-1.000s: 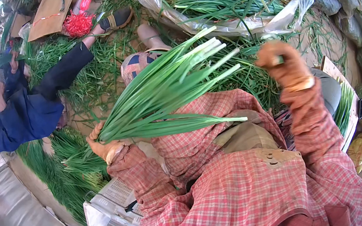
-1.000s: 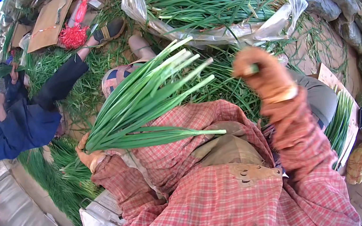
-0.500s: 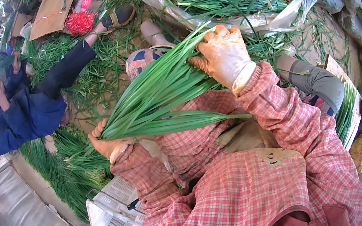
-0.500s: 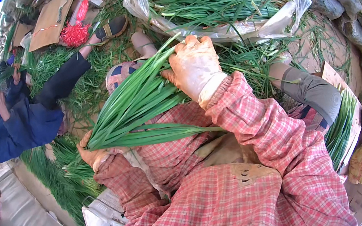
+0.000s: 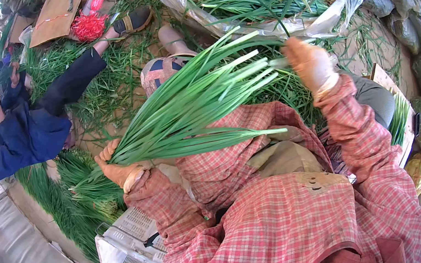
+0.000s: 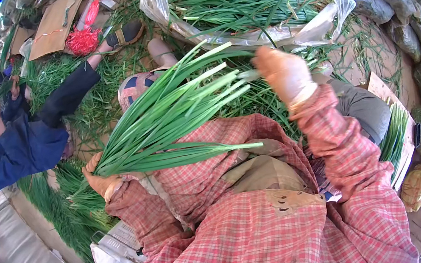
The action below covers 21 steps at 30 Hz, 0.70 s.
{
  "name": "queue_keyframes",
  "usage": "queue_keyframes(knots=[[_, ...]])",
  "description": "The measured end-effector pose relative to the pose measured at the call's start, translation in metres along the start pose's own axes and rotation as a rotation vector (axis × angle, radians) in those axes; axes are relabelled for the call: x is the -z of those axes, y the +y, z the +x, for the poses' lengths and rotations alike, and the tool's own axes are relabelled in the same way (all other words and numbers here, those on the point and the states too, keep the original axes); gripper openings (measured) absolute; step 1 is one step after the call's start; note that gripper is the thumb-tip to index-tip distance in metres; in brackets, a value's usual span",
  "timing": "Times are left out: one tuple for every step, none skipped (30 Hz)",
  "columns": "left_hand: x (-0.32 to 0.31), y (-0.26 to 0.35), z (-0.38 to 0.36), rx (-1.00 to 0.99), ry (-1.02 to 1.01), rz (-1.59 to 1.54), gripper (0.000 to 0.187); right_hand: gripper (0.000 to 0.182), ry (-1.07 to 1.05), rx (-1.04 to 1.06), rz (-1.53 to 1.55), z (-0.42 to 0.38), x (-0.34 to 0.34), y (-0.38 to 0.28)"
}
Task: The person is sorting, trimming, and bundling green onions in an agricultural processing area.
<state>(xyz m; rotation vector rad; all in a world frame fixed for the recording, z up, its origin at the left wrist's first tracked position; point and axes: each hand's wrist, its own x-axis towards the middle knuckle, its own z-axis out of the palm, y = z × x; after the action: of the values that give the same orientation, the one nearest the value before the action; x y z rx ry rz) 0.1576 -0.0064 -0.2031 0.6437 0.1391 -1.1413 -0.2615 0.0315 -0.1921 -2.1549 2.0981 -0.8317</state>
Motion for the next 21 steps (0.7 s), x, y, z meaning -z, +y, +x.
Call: queue_keyframes(knots=[[0.001, 0.001, 0.000, 0.014, -0.007, -0.014, 0.036, 0.015, 0.008, -0.013, -0.073, -0.009, 0.004, 0.027], [0.003, 0.003, 0.001, 0.027, -0.013, -0.029, 0.036, 0.015, 0.090, -0.019, -0.042, -0.027, -0.002, 0.070], [0.006, 0.004, 0.003, 0.042, -0.049, -0.033, 0.037, 0.018, -0.070, -0.196, -0.146, -0.031, 0.009, 0.092], [0.009, 0.006, 0.005, 0.056, -0.085, -0.038, 0.037, 0.026, -0.270, -0.359, -0.290, -0.034, 0.021, 0.115], [0.011, 0.007, 0.006, 0.069, -0.120, -0.042, 0.038, 0.036, -0.489, -0.480, -0.437, -0.038, 0.032, 0.137], [0.010, 0.006, 0.004, 0.056, -0.110, -0.037, 0.038, 0.035, -0.437, -0.381, -0.494, -0.030, 0.043, 0.122], [0.006, 0.004, 0.002, 0.044, -0.102, -0.031, 0.038, 0.034, -0.383, -0.284, -0.548, -0.025, 0.049, 0.112], [0.004, 0.002, 0.001, 0.033, -0.095, -0.021, 0.038, 0.033, -0.329, -0.190, -0.599, -0.017, 0.052, 0.100], [0.004, 0.003, 0.002, 0.036, -0.096, -0.020, 0.039, 0.030, -0.203, -0.064, -0.330, 0.000, 0.051, 0.073], [0.005, 0.004, 0.004, 0.043, -0.100, -0.013, 0.039, 0.027, -0.072, 0.052, -0.060, 0.020, 0.045, 0.036], [0.004, 0.005, 0.006, 0.050, -0.106, -0.007, 0.039, 0.024, -0.063, 0.137, 0.133, 0.038, 0.037, -0.003], [0.003, 0.005, 0.007, 0.059, -0.108, -0.014, 0.039, 0.026, -0.115, 0.317, 0.097, 0.052, 0.021, -0.019], [0.001, 0.004, 0.008, 0.064, -0.107, -0.024, 0.040, 0.025, -0.087, 0.465, 0.116, 0.063, 0.008, -0.041], [0.001, 0.005, 0.008, 0.067, -0.104, -0.034, 0.040, 0.024, -0.061, 0.616, 0.135, 0.073, -0.004, -0.059], [0.001, 0.006, 0.008, 0.088, -0.112, -0.044, 0.041, 0.024, -0.121, 0.707, 0.149, 0.080, -0.019, -0.068], [0.003, 0.008, 0.010, 0.099, -0.148, -0.038, 0.039, 0.023, -0.184, 0.798, 0.164, 0.085, -0.033, -0.073], [0.007, 0.010, 0.012, 0.108, -0.180, -0.033, 0.038, 0.017, -0.105, 0.868, 0.148, 0.085, -0.041, -0.075], [0.009, 0.011, 0.011, 0.116, -0.209, -0.029, 0.036, 0.017, -0.153, 0.831, 0.210, 0.086, -0.044, -0.076], [0.010, 0.012, 0.009, 0.130, -0.244, -0.029, 0.036, 0.016, -0.200, 0.794, 0.269, 0.088, -0.045, -0.074], [0.010, 0.012, 0.008, 0.102, -0.175, -0.007, 0.037, 0.016, -0.246, 0.756, 0.325, 0.088, -0.046, -0.072], [0.005, 0.011, 0.005, 0.079, -0.108, 0.015, 0.038, 0.013, -0.178, 0.634, 0.463, 0.084, -0.049, -0.069]])
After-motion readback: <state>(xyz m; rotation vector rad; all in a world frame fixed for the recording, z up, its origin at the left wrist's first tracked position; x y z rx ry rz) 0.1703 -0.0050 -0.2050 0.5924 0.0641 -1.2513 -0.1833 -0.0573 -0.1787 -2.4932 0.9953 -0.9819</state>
